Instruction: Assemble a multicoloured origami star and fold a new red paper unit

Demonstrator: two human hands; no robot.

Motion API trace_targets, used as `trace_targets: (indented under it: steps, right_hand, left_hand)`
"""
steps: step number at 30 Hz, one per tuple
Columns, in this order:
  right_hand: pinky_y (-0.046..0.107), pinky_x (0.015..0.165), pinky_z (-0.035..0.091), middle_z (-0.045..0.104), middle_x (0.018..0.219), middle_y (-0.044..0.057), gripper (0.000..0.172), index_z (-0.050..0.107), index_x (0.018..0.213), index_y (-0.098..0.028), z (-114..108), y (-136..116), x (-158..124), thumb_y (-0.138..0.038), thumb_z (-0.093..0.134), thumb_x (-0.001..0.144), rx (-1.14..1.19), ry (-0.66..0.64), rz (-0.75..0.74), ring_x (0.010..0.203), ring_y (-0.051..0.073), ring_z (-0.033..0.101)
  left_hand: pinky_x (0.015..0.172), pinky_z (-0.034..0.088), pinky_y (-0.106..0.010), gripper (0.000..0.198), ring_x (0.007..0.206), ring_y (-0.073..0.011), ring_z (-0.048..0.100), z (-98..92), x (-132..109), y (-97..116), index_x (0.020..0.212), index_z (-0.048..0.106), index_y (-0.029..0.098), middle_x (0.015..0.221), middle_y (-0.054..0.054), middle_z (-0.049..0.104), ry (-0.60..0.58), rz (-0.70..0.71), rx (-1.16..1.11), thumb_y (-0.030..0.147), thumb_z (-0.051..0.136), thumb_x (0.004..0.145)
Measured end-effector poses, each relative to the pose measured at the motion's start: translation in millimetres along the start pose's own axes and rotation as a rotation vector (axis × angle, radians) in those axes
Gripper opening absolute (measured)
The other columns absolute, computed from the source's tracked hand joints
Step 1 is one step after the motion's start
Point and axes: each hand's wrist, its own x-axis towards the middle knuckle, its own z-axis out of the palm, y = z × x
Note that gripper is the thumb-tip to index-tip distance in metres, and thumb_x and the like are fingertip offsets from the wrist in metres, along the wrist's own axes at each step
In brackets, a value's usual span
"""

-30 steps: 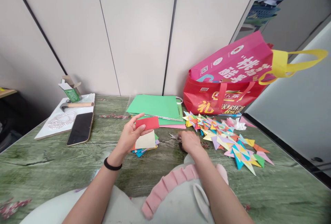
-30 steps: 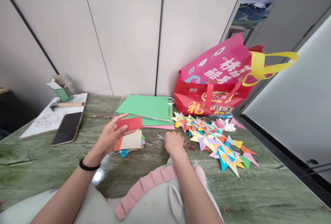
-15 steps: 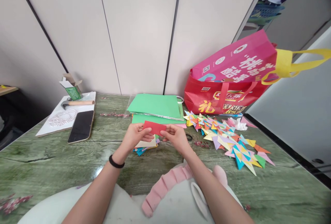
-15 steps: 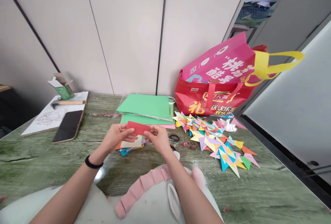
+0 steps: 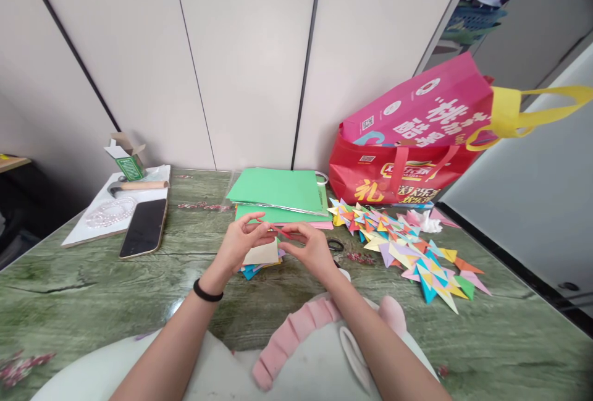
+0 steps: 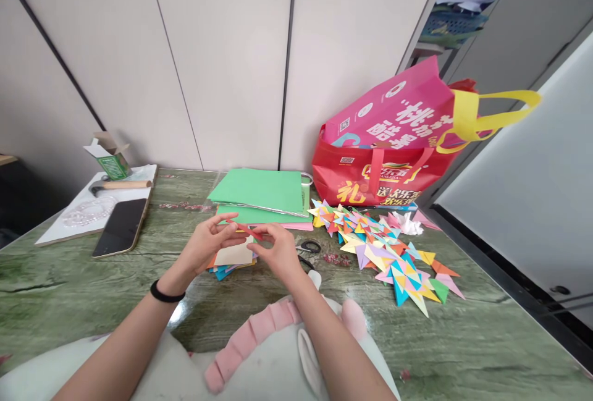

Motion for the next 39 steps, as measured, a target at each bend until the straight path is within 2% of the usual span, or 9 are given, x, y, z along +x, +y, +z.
trace_targets:
  steps: [5,11,18,23,28,33,36,39]
  right_hand:
    - [0.036,0.079,0.051,0.065,0.096,0.007,0.034,0.062,0.095,-0.018,1,-1,0,-0.034,0.070,0.065,0.036,-0.009,0.062,0.086,0.021,0.062]
    - [0.032,0.067,0.050,0.068,0.088,0.005,0.033,0.062,0.096,-0.017,0,3,4,-0.041,0.060,0.073,0.047,-0.003,0.125,0.076,0.020,0.063]
    - [0.033,0.069,0.051,0.068,0.085,0.006,0.026,0.064,0.087,-0.016,0,8,4,-0.038,0.056,0.076,0.022,0.033,0.117,0.075,0.020,0.062]
    - [0.032,0.054,0.055,0.068,0.084,0.005,0.030,0.057,0.089,-0.018,0,9,3,-0.043,0.060,0.071,0.238,0.038,0.261,0.071,0.021,0.064]
    - [0.034,0.061,0.055,0.069,0.080,0.005,0.031,0.052,0.087,-0.019,0,5,3,-0.037,0.067,0.066,0.391,0.032,0.302,0.070,0.022,0.066]
    - [0.033,0.061,0.054,0.069,0.078,0.003,0.036,0.043,0.084,-0.021,1,4,2,-0.031,0.070,0.063,0.359,0.041,0.295,0.069,0.020,0.066]
    - [0.030,0.056,0.052,0.068,0.077,0.001,0.040,0.037,0.083,-0.024,1,5,2,-0.028,0.071,0.061,0.372,0.049,0.269,0.067,0.020,0.066]
    - [0.029,0.054,0.051,0.066,0.078,0.001,0.029,0.041,0.081,-0.024,0,5,3,-0.029,0.065,0.066,0.357,0.036,0.209,0.065,0.018,0.064]
  left_hand:
    - [0.078,0.053,-0.044,0.049,0.078,-0.0227,0.068,0.6,0,2,0.108,0.051,0.015,0.078,-0.004,0.069,-0.032,0.017,0.061,0.032,0.071,0.066]
    - [0.074,0.054,-0.039,0.057,0.081,-0.0215,0.066,2.0,-2,2,0.117,0.047,0.016,0.078,-0.002,0.069,-0.085,0.046,0.166,0.032,0.069,0.067]
    - [0.065,0.054,-0.032,0.065,0.063,-0.0174,0.065,2.5,-3,1,0.127,0.041,0.015,0.066,0.000,0.067,-0.095,0.044,0.217,0.028,0.066,0.068]
    - [0.058,0.050,-0.025,0.065,0.058,-0.0145,0.061,1.6,-3,3,0.126,0.043,0.012,0.063,-0.001,0.066,-0.085,0.036,0.182,0.025,0.066,0.067]
    - [0.054,0.049,-0.023,0.063,0.054,-0.0130,0.059,3.8,-4,7,0.125,0.043,0.012,0.058,0.001,0.063,-0.020,0.059,0.212,0.027,0.064,0.068]
    - [0.060,0.051,-0.027,0.073,0.064,-0.0166,0.063,6.8,-5,6,0.132,0.032,0.016,0.074,-0.004,0.068,-0.037,0.135,0.169,0.032,0.065,0.069]
    - [0.063,0.051,-0.029,0.065,0.072,-0.0195,0.065,6.0,-4,3,0.128,0.041,0.018,0.088,-0.007,0.069,-0.081,0.175,0.183,0.030,0.066,0.068]
    - [0.064,0.050,-0.027,0.041,0.076,-0.0199,0.064,3.2,-2,-1,0.107,0.062,0.016,0.091,-0.008,0.069,-0.074,0.186,0.251,0.027,0.065,0.068]
